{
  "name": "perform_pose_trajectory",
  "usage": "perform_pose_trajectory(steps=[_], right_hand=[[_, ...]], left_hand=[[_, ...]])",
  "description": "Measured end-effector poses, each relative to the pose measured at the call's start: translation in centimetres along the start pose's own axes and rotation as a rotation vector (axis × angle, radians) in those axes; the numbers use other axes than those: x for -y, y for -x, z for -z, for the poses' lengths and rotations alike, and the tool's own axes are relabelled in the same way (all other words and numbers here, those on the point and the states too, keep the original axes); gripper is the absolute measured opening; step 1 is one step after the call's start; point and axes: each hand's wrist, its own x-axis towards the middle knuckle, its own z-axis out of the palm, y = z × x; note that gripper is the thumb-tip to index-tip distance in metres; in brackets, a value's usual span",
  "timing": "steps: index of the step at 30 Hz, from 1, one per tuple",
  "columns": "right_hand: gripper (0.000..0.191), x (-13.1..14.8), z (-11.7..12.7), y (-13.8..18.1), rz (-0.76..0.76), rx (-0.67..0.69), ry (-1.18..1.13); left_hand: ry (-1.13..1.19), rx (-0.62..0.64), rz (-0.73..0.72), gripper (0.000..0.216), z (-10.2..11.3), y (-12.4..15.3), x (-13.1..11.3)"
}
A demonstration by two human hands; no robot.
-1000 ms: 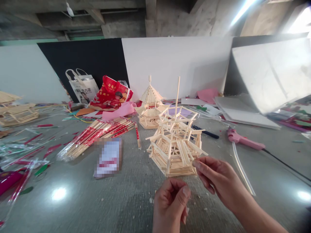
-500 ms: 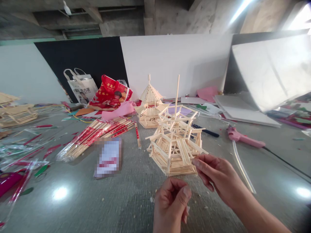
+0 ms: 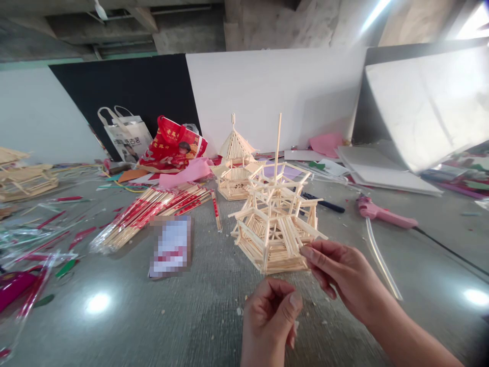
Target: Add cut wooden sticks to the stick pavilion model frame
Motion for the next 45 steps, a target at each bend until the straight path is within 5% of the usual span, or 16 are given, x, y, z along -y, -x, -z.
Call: perform_pose_trajectory(steps=[45], right_hand=[[0.027, -0.17, 0.51, 0.79, -0.025, 0.041, -0.151]], left_hand=[[-0.008, -0.001, -0.014, 0.037, 0.01, 0.15, -0.08]])
